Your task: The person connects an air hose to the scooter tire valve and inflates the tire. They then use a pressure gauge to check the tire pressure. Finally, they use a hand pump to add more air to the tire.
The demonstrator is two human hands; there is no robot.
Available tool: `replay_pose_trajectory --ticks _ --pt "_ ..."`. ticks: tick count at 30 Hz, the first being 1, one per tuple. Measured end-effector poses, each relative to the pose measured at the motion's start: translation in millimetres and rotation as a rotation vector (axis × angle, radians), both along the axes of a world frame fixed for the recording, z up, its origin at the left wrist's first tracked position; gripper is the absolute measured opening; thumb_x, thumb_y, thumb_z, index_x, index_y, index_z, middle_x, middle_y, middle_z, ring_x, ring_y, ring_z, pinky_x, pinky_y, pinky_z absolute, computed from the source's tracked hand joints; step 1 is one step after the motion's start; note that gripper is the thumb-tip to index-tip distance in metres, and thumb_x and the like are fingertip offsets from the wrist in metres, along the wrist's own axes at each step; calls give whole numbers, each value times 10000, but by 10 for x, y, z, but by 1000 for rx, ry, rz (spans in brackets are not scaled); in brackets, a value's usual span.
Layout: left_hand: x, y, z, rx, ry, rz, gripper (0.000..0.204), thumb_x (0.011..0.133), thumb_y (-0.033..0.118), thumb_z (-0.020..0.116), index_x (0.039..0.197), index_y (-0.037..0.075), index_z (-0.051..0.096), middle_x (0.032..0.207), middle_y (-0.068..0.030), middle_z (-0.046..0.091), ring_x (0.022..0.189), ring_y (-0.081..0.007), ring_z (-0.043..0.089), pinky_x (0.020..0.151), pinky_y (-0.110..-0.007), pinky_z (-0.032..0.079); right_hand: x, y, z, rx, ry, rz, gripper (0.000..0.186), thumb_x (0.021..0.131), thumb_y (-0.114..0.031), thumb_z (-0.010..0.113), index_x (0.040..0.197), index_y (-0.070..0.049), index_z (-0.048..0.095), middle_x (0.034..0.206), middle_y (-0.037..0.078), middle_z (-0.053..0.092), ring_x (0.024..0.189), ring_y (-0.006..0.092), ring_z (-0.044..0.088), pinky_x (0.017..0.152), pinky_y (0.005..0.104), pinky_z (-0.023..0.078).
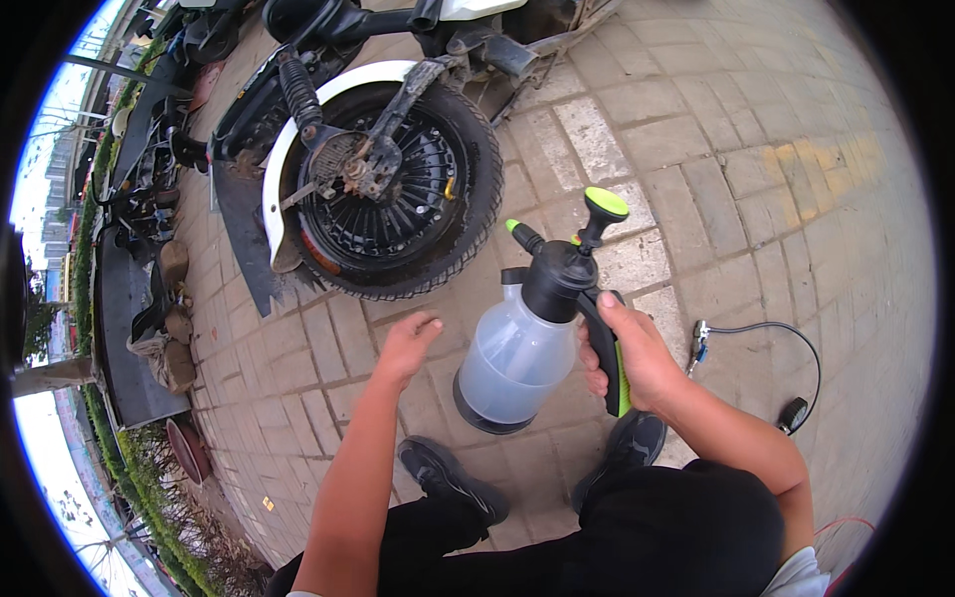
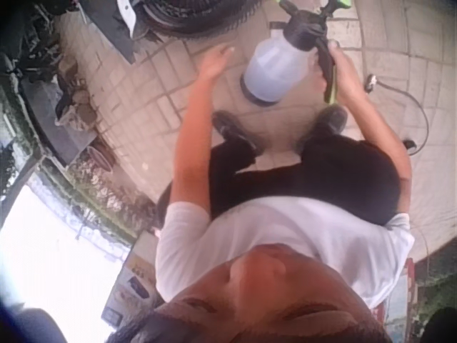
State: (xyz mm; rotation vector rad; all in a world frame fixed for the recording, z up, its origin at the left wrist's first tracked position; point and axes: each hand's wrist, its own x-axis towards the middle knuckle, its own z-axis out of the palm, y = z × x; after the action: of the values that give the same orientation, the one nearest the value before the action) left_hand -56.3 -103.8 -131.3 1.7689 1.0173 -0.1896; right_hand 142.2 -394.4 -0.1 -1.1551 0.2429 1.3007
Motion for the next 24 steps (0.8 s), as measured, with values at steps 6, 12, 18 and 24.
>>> replay_pose_trajectory --ticks 6,12,18,24 --pt "-30 -8 392 133 248 -196 343 886 327 685 890 -16 693 904 -179 722 827 -273 691 760 -364 525 -1 -41 -28 40 52 -73 579 973 -608 482 917 -33 527 634 72 490 444 177 450 446 326 387" --pt "-282 331 660 375 207 -317 408 848 332 735 1063 -10 672 1150 -206 667 998 -299 649 880 -343 500 1 -90 -61 35 16 -60 575 978 -603 477 913 -33 523 626 67 484 439 175 448 442 327 380" --pt "-225 324 673 315 129 206 813 827 350 760 1410 -105 421 1378 -316 498 1298 -428 479 1091 -418 382 -2 -94 -65 49 -4 -57 567 980 -588 483 918 -26 517 626 79 485 439 177 449 439 331 381" --pt "81 156 608 841 33 201 956 793 420 787 1425 -145 344 1507 -335 323 1382 -481 333 1141 -505 313 -28 -103 -94 10 -61 -16 578 979 -627 424 941 -58 522 618 76 478 425 189 426 436 343 372"
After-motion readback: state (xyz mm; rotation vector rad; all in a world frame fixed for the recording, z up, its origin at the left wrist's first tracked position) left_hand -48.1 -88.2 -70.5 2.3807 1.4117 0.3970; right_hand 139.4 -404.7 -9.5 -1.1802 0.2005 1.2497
